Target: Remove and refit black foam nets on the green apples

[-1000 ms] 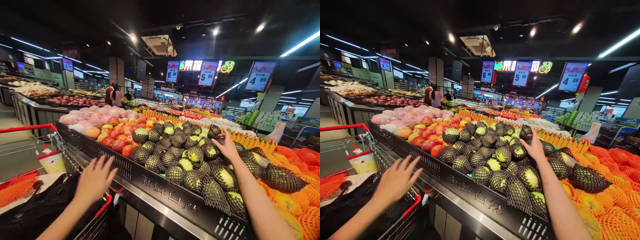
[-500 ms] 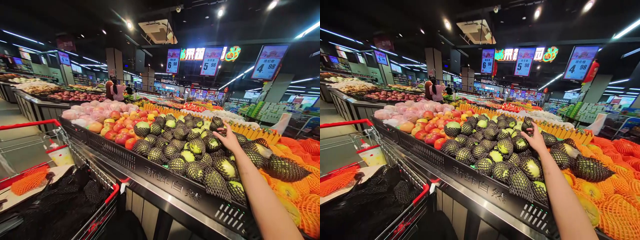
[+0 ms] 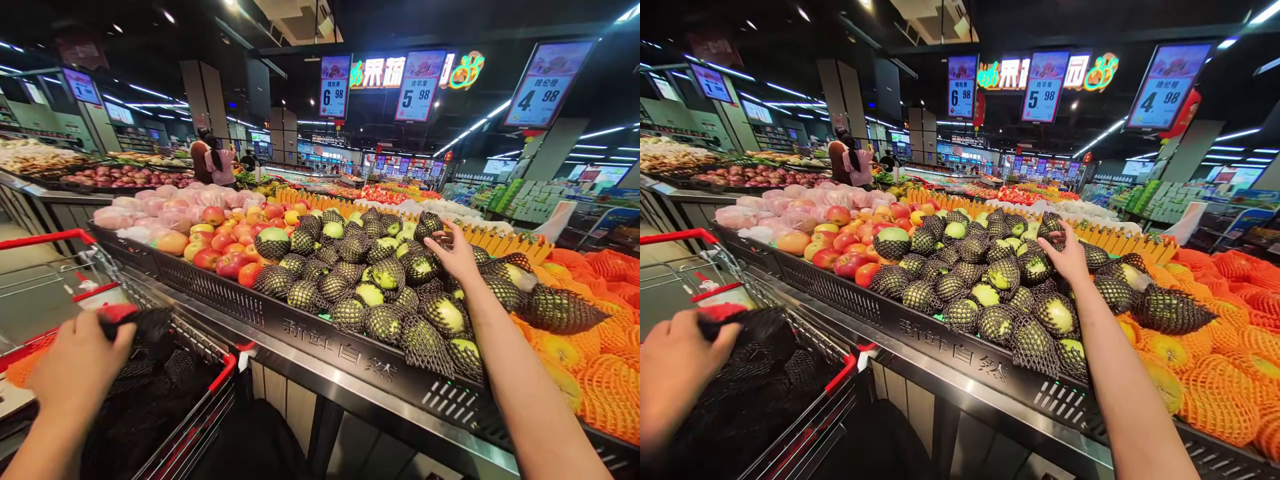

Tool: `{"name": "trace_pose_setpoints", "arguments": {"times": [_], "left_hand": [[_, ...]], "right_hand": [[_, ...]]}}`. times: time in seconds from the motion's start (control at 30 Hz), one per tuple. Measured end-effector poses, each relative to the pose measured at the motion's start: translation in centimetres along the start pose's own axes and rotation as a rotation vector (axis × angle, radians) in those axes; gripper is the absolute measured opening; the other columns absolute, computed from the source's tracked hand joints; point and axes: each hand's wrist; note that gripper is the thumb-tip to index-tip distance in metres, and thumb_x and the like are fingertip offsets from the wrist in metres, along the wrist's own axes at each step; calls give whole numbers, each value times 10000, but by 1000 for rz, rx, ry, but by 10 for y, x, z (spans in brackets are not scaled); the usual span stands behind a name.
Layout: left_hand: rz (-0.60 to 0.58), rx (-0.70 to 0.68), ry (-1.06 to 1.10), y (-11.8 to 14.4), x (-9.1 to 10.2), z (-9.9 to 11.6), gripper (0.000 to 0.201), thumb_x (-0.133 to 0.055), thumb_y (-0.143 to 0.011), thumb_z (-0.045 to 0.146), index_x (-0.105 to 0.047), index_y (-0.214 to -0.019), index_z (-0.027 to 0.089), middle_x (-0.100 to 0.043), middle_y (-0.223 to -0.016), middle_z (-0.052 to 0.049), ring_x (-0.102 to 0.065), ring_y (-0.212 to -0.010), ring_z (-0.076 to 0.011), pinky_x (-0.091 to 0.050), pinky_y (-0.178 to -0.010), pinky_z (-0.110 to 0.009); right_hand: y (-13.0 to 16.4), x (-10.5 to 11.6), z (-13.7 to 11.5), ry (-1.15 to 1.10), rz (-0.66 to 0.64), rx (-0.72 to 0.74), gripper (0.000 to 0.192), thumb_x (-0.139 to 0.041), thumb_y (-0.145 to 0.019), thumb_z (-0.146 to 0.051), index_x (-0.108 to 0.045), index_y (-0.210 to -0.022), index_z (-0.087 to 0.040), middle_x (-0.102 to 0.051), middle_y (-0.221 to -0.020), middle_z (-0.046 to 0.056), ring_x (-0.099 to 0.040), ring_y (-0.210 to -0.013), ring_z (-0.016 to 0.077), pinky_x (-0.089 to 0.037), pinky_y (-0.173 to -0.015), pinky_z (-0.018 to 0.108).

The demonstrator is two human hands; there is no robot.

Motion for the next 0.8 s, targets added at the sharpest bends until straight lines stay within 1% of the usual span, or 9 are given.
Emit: {"name": "trace_pose_setpoints", "arguments": {"times": [0.1, 0.17, 0.23, 0.37, 0.4, 0.47, 0.6, 0.7, 0.8], "left_hand": [[308, -219, 295, -4, 25, 89, 394, -391, -894, 519, -399, -1288, 518, -540, -1367, 182, -526, -1211, -354, -436, -1005, -581], [453, -403, 490, 0, 29, 155, 278, -480, -882, 397, -500, -1158, 368, -613, -1204, 72, -563, -1101, -286, -455, -1002, -512], [448, -643, 705, 13, 27, 226, 199, -536, -830, 326, -520, -1018, 261, -619, -1004, -17, -578, -932, -239, -500, -904, -447], [-129, -1303, 867, 50, 20, 361, 248, -486, -897, 238, -555, -1133, 203, -609, -1159, -88, -559, -1100, -231, -473, -990, -374], [-249, -1458, 875, 55, 18, 389, 283, -506, -889, 218, -562, -1166, 200, -602, -1207, -97, -548, -1142, -236, -453, -1026, -374], [-370, -1589, 978, 56, 12, 431, 318, -522, -873, 172, -570, -1186, 190, -602, -1255, -105, -535, -1196, -236, -418, -1079, -383], [-508, -1491, 1256, 34, -16, 462, 259, -605, -891, 297, -577, -1115, 171, -645, -1209, -101, -596, -1142, -215, -440, -1052, -372], [-522, -1390, 1330, 18, -42, 455, 259, -652, -863, 305, -599, -1077, 168, -661, -1190, -103, -607, -1134, -225, -442, -1042, -392], [-524, -1444, 1304, 12, -60, 442, 209, -642, -855, 239, -623, -1053, 175, -675, -1172, -107, -609, -1137, -244, -438, -1049, -424]], "right_hand": [[3, 6, -13, -4, 74, 79, 721, -650, -807, -648, -506, -1380, -233, -713, -1205, 137, -679, -1104, 332, -500, -1003, 572], [7, 11, -25, 12, 78, 190, 707, -635, -821, -645, -505, -1388, -243, -690, -1266, 141, -648, -1179, 342, -480, -1037, 577], [12, 14, -37, 31, 18, 316, 791, -683, -784, -642, -454, -1442, -267, -636, -1368, 134, -602, -1259, 351, -446, -1087, 580], [18, 9, -46, -25, -71, 430, 994, -752, -725, -581, -301, -1546, -249, -537, -1486, 142, -550, -1329, 354, -424, -1133, 547], [18, 8, -44, -38, -38, 414, 958, -750, -732, -551, -336, -1532, -223, -556, -1462, 152, -566, -1307, 356, -440, -1121, 536], [16, 6, -37, -47, 54, 341, 772, -743, -748, -482, -505, -1418, -182, -654, -1320, 155, -642, -1181, 353, -494, -1060, 511], [10, 7, -25, -71, 99, 212, 354, -687, -820, -413, -690, -1106, -203, -738, -940, 61, -708, -841, 269, -569, -907, 461], [9, 4, -26, -39, 49, 227, 435, -744, -785, -433, -642, -1163, -244, -713, -1057, 65, -700, -908, 276, -571, -912, 482], [8, -1, -26, 37, -38, 296, 623, -767, -759, -450, -558, -1323, -288, -626, -1293, 112, -643, -1134, 335, -535, -987, 558]]}}
Point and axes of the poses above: each hand's wrist, its own y-axis away from the middle knuckle, its own x-axis out of the back of the hand, z = x × y
